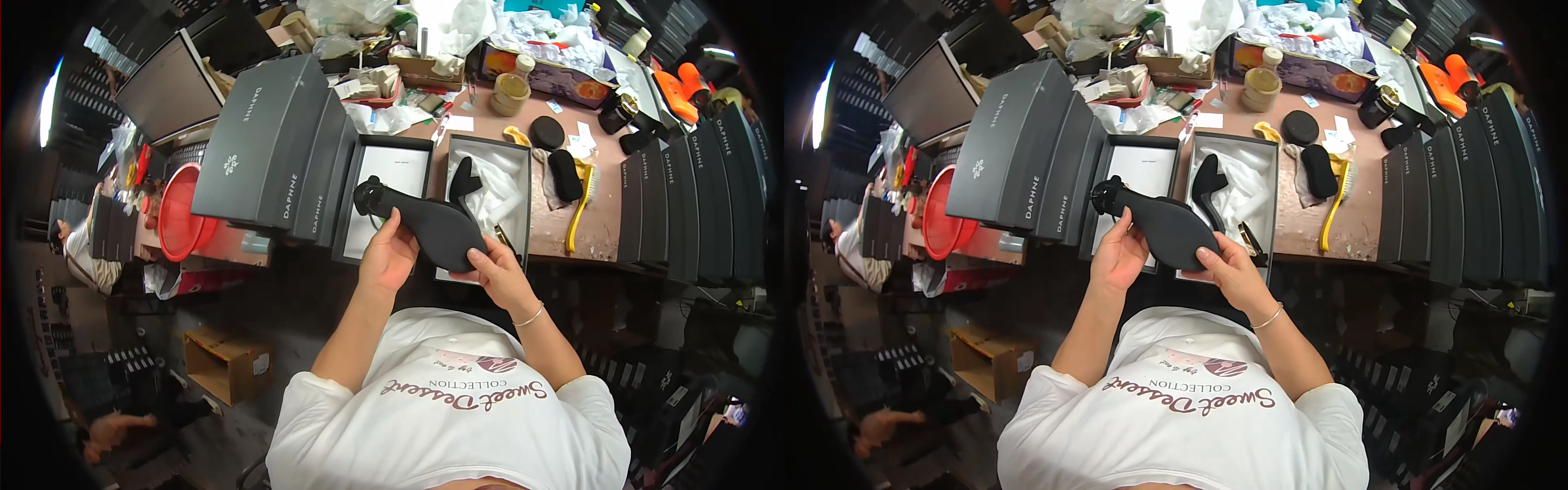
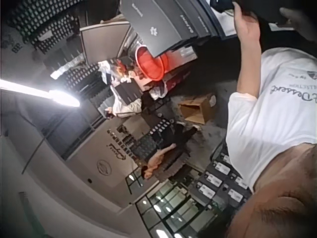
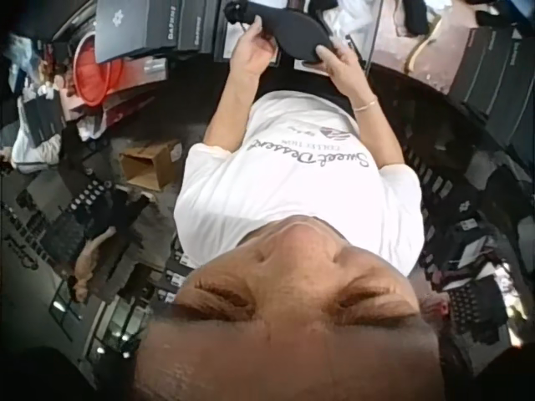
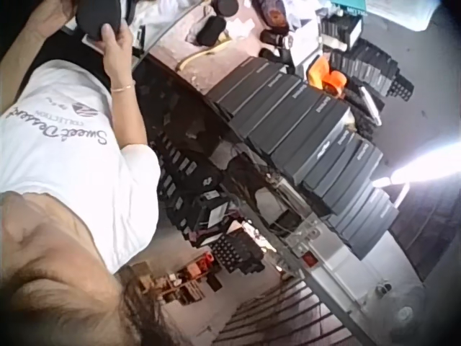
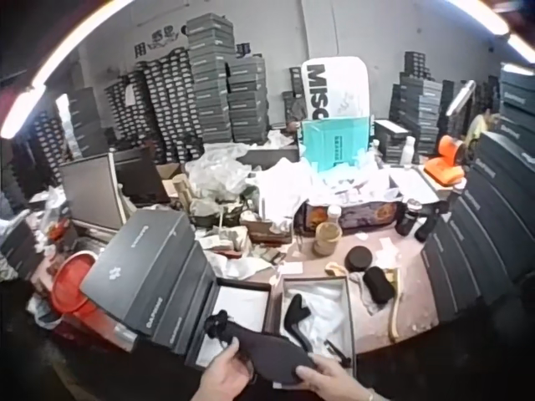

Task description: The person is inspecting, cleaning, and packaging high-heeled shoes into boxes for shipment.

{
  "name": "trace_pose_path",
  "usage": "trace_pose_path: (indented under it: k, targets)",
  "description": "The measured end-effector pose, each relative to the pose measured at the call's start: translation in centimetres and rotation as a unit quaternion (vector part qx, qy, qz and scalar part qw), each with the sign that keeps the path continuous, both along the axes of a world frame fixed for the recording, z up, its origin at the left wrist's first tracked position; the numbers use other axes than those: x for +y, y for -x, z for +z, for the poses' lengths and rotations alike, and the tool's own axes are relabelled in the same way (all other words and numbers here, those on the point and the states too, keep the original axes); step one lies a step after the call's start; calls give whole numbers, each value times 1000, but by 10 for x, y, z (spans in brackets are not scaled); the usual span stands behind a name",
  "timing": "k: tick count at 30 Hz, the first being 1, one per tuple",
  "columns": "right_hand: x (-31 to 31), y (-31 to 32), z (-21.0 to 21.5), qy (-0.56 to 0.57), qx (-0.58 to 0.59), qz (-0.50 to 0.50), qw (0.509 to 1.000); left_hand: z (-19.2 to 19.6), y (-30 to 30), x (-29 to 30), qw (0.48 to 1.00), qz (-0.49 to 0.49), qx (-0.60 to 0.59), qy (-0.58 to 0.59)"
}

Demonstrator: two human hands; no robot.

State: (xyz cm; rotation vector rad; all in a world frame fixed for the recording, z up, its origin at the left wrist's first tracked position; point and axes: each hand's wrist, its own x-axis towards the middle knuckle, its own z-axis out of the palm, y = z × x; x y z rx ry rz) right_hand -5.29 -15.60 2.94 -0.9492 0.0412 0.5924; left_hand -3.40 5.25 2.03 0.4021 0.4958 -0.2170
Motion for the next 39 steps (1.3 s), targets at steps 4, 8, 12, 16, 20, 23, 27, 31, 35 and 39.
trace_pose_path:
  k: [4, 8, 12, 16, 20, 23, 27, 31, 35, 39]
  targets:
    - [-1, 2, 0, -56, 36, 16, 998, -3, -2, -4, 999, 3, -14, -42]
    - [0, 10, 1, -119, 96, 4, 988, 5, -2, -17, 986, -23, -101, -131]
    - [-17, -1, 15, 38, 21, 204, 978, 20, -11, -43, 979, 6, -169, -113]
    - [-95, -83, -5, 555, -313, -187, 747, 29, -27, -49, 988, -14, -129, -84]
    - [-186, -164, -79, 745, -340, -185, 543, 27, -55, -56, 989, -45, -128, -62]
    - [-193, -178, -97, 768, -329, -132, 533, 20, -77, -56, 989, -39, -116, -82]
    - [-168, -172, -78, 689, -388, -253, 557, 6, -101, -51, 992, -9, -72, -103]
    - [-162, -230, -67, 709, -418, -259, 505, -15, -119, -53, 994, -34, -88, -50]
    - [-170, -268, -112, 809, -349, -99, 463, 1, -127, -60, 997, -13, -78, -5]
    - [-105, -214, -14, 553, -421, -221, 684, 3, -114, -41, 997, 27, -79, -7]
